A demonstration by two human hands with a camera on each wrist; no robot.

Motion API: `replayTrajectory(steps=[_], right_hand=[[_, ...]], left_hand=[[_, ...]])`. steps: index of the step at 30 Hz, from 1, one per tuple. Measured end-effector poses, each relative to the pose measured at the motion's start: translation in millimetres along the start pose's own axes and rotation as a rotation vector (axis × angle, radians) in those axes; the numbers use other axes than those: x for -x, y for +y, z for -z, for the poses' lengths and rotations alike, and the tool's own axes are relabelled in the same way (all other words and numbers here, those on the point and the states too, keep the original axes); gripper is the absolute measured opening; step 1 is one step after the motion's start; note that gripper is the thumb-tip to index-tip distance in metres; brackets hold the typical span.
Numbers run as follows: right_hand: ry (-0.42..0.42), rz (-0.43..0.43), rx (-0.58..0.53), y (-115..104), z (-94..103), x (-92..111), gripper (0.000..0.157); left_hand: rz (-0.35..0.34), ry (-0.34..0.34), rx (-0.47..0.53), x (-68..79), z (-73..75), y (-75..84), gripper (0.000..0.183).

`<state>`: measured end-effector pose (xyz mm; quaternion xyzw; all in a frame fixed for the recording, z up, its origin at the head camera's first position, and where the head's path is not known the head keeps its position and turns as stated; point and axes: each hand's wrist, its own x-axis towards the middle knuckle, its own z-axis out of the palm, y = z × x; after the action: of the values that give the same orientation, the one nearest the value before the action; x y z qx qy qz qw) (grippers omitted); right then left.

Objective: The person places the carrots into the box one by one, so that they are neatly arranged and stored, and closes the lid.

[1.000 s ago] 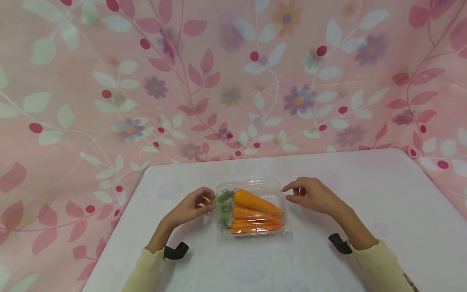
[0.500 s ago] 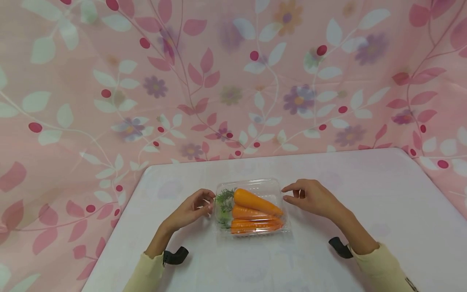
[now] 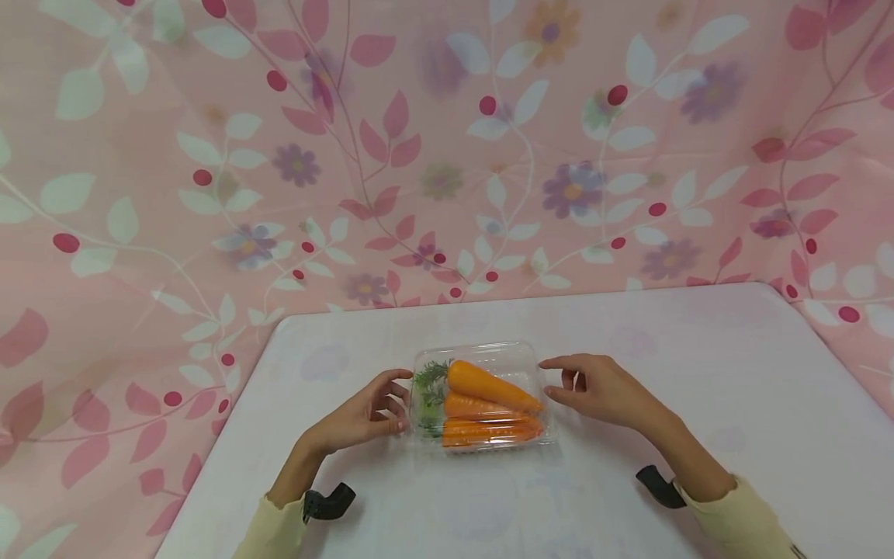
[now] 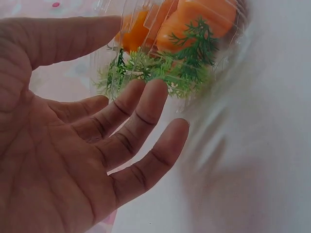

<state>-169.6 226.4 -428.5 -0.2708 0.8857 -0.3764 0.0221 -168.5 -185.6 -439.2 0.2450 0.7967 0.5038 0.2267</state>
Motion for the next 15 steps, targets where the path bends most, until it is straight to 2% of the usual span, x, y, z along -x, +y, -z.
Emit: replayTrajectory(steps=[10, 15], right_hand=[[-0.047, 0.051, -0.039, 0.7, -0.6, 5.8, 0.050], [-0.091, 0.031, -0.050, -1.4, 3.4, 8.0, 0.057]], left_hand=[[0.015, 0.000, -0.012, 2.0, -1.4, -2.8, 0.079], [0.039, 0.015, 0.006, 2.6, -3.3, 1.5, 0.080]])
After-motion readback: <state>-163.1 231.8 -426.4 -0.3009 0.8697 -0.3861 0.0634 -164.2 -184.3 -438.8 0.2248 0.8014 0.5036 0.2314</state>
